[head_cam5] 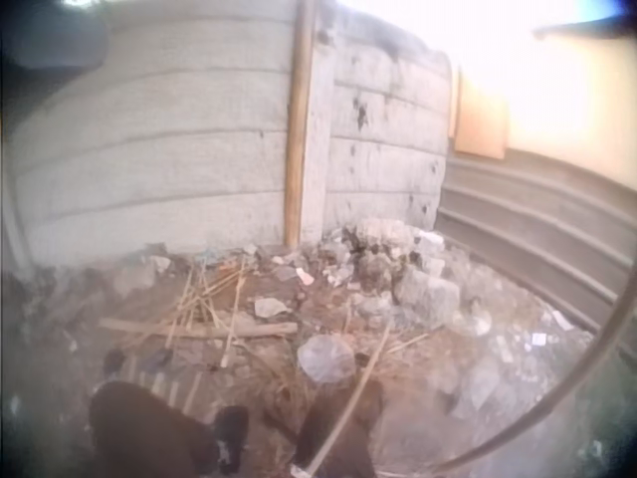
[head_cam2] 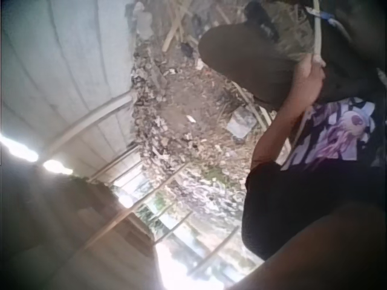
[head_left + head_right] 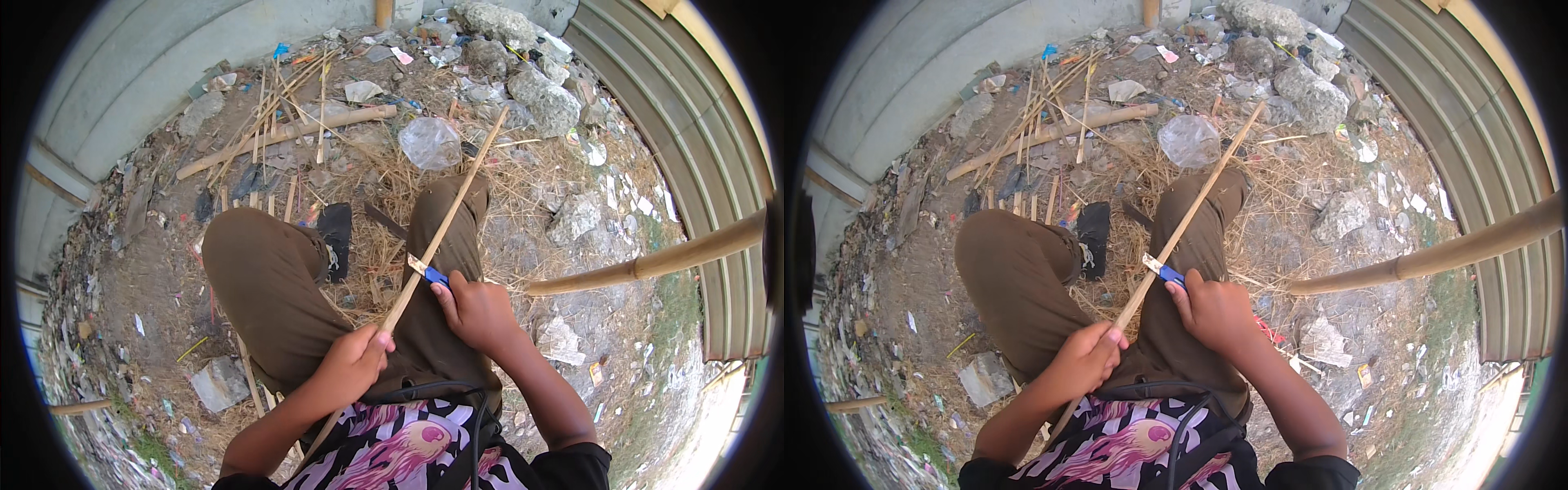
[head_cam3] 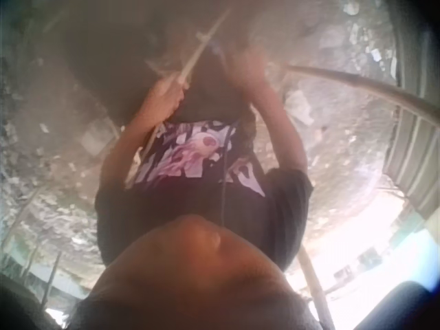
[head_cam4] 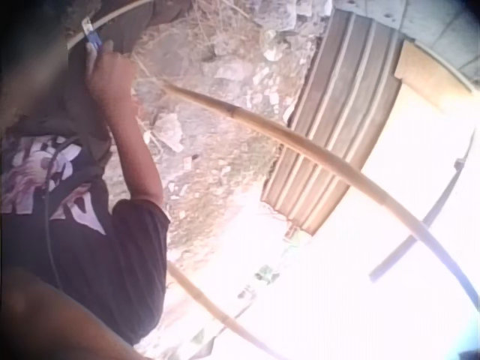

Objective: The person sits on the ground and uses a knife to shave and sharpen a thin wooden stick. They hold the stick against their leg and scrape the blade along its length, then switch to a larger machete-like tool to continue shaping the stick.

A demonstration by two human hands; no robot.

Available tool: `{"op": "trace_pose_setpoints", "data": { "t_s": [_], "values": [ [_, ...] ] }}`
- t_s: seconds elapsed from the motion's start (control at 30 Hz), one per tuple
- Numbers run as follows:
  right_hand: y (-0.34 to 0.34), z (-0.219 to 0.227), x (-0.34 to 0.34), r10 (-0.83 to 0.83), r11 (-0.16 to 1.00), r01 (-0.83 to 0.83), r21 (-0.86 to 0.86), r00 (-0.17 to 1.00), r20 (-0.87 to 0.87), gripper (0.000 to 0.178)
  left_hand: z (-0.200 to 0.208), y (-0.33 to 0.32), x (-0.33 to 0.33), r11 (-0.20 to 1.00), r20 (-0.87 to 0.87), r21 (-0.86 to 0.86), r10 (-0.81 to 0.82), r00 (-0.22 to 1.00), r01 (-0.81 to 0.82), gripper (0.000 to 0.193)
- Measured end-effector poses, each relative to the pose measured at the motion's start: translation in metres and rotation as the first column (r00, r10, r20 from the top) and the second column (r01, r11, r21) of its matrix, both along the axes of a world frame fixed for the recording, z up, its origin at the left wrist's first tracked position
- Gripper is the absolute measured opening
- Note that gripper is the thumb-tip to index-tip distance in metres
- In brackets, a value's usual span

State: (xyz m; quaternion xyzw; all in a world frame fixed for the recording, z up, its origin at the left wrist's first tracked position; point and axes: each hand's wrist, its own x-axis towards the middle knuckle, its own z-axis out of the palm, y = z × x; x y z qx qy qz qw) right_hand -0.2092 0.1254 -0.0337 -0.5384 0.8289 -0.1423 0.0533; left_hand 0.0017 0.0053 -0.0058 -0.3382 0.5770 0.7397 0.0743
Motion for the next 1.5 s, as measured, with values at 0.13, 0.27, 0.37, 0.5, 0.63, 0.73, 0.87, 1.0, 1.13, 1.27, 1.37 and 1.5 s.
{"op": "trace_pose_setpoints", "data": {
  "t_s": [0.13,0.27,0.37,0.5,0.63,0.73,0.87,1.0,1.13,1.27,1.37,1.5],
  "values": [
    [0.003,0.003,-0.002,0.051,0.998,-0.053,0.042,0.998,0.045,0.039,-0.022,-0.010,-0.051,0.969,-0.067,0.230,0.108,0.992,-0.090,0.032],
    [0.005,-0.001,-0.001,0.042,0.999,-0.043,0.029,0.999,0.020,0.039,-0.025,-0.013,-0.052,0.946,-0.043,0.309,0.115,0.992,-0.097,0.033],
    [0.004,-0.003,0.001,0.038,0.998,-0.037,0.043,0.999,-0.007,0.039,-0.023,-0.011,-0.043,0.940,-0.018,0.325,0.112,0.994,-0.100,0.034],
    [0.003,-0.005,0.003,0.055,0.998,-0.053,0.041,0.998,-0.033,0.038,-0.015,-0.013,-0.036,0.914,0.000,0.390,0.120,0.993,-0.110,0.035],
    [0.003,-0.007,0.007,0.061,0.998,-0.061,0.012,0.996,-0.069,0.041,-0.010,-0.010,-0.031,0.903,0.030,0.409,0.135,0.990,-0.136,0.036],
    [0.003,-0.012,0.008,0.028,0.999,-0.030,-0.015,0.994,-0.101,0.044,-0.007,-0.006,-0.024,0.926,0.027,0.357,0.121,0.992,-0.123,0.037],
    [0.004,-0.014,0.002,0.022,1.000,-0.024,-0.014,0.994,-0.110,0.044,0.006,-0.001,-0.002,0.928,0.096,0.347,0.110,0.989,-0.137,0.038],
    [0.001,-0.011,0.009,0.039,0.999,-0.036,0.023,0.992,-0.121,0.042,0.012,-0.001,0.012,0.935,0.111,0.327,0.105,0.988,-0.136,0.038],
    [-0.003,-0.012,0.013,-0.025,0.999,0.027,0.030,0.997,-0.071,0.039,0.019,0.000,0.024,0.952,0.150,0.280,0.087,0.985,-0.127,0.036],
    [-0.003,-0.014,0.003,-0.125,0.991,0.127,0.038,0.991,-0.039,0.040,0.032,0.008,0.056,0.928,0.187,0.360,0.032,0.982,-0.098,0.034],
    [-0.003,-0.009,0.007,-0.100,0.993,0.103,0.061,0.994,-0.050,0.040,0.041,0.016,0.089,0.940,0.255,0.316,0.042,0.966,-0.124,0.032],
    [-0.008,-0.015,0.006,-0.129,0.991,0.126,-0.033,0.985,-0.114,0.044,0.048,0.017,0.127,0.946,0.310,0.297,0.036,0.950,-0.133,0.032]
  ]
}}
